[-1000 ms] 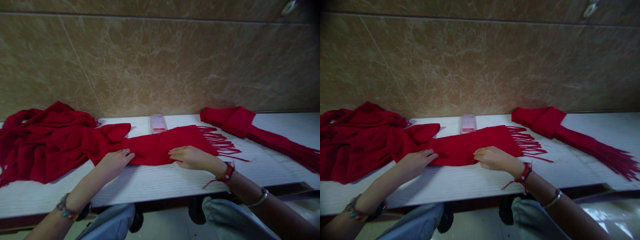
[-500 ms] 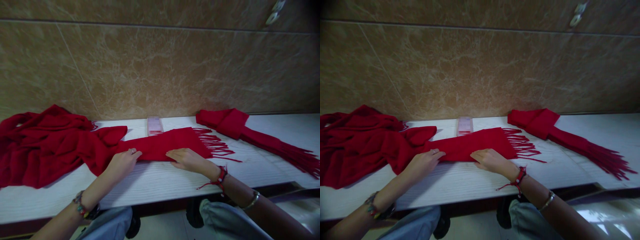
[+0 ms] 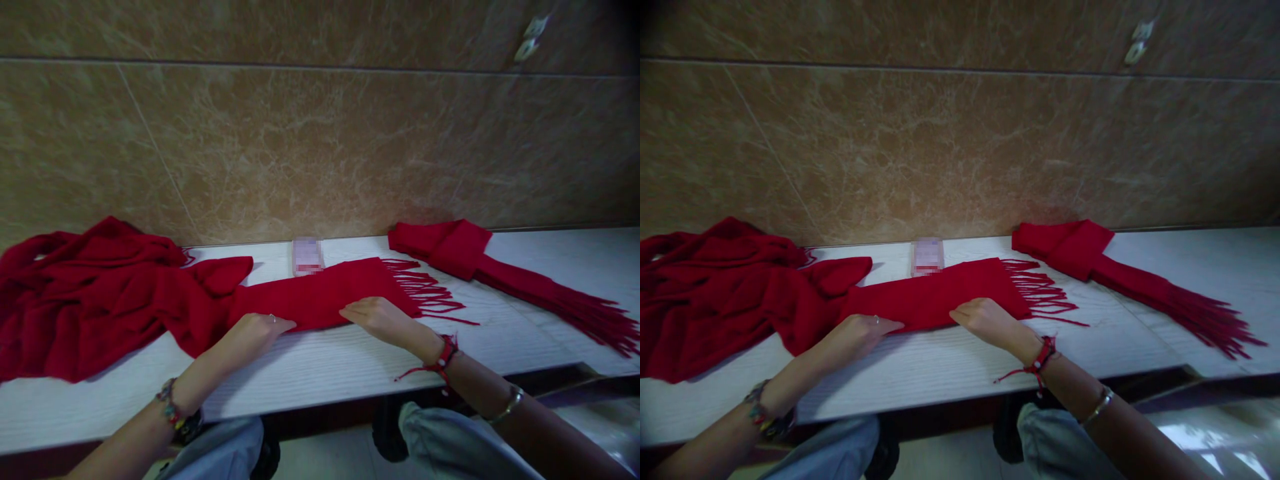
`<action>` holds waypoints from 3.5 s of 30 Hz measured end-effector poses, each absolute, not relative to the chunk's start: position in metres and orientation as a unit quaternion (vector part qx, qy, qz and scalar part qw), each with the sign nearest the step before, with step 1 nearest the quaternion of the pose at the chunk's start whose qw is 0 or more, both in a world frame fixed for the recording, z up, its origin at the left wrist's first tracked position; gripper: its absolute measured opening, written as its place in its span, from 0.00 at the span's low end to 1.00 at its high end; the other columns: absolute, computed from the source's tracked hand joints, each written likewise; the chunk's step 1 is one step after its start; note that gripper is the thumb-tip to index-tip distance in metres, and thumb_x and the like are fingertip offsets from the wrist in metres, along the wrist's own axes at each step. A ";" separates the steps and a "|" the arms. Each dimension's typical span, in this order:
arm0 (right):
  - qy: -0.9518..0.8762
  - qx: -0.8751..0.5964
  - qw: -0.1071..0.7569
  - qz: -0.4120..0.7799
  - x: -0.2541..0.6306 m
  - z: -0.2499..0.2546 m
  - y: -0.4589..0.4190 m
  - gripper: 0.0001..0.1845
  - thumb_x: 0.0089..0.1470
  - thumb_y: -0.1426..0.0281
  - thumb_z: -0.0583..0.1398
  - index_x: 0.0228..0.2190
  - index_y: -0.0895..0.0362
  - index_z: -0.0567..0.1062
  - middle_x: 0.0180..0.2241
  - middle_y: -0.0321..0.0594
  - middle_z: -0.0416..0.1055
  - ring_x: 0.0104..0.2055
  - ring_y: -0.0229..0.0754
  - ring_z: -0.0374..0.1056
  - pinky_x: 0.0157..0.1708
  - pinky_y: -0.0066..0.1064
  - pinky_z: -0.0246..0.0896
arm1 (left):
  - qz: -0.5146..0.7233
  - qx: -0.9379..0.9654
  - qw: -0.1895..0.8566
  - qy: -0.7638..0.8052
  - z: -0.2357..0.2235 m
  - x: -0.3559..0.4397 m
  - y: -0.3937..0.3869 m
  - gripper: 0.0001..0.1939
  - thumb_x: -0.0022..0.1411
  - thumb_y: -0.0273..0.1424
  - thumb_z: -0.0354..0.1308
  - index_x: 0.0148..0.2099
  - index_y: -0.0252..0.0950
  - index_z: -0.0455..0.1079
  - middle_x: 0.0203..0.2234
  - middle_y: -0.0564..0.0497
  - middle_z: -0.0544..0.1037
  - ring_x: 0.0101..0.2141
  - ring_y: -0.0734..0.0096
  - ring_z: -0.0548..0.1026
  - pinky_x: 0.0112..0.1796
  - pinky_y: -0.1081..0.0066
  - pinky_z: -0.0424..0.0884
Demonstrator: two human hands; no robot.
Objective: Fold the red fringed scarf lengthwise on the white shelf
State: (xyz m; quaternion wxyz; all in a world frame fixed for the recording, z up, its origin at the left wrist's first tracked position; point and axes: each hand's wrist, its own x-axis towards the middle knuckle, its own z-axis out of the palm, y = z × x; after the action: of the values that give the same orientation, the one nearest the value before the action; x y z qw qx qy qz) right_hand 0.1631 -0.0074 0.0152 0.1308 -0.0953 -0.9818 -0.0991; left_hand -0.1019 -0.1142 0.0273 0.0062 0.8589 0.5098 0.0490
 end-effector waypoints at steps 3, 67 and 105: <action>-0.982 -0.084 0.131 -0.107 0.165 0.015 -0.008 0.15 0.52 0.83 0.53 0.41 0.65 0.72 0.39 0.51 0.73 0.40 0.43 0.71 0.40 0.34 0.67 | 0.046 0.857 -0.011 0.513 0.030 -0.099 -0.116 0.14 0.62 0.23 0.45 0.45 0.36 0.69 0.35 0.48 0.77 0.34 0.70 0.75 0.36 0.73 0.70; -0.916 -0.367 0.160 -0.022 0.150 0.034 0.041 0.30 0.57 0.61 0.49 0.56 0.66 0.56 0.59 0.55 0.48 0.62 0.51 0.41 0.57 0.47 0.40 | -0.011 0.629 0.038 0.776 0.012 -0.081 -0.080 0.38 0.56 0.55 0.38 0.64 0.42 0.43 0.62 0.45 0.42 0.59 0.40 0.40 0.50 0.36 0.43; -0.969 -0.079 0.219 -0.081 0.124 0.010 -0.043 0.08 0.57 0.75 0.53 0.32 0.60 0.72 0.29 0.42 0.71 0.32 0.39 0.66 0.33 0.30 0.60 | -0.023 0.786 -0.080 0.612 0.036 -0.083 -0.142 0.16 0.56 0.15 0.42 0.38 0.34 0.68 0.33 0.46 0.70 0.36 0.68 0.71 0.38 0.68 0.70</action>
State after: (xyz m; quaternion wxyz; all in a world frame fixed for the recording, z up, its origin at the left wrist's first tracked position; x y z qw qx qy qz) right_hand 0.1237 -0.0426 0.0103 0.2194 -0.0786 -0.9691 -0.0808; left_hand -0.0826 -0.1422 0.0358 -0.0798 0.7863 0.6123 -0.0229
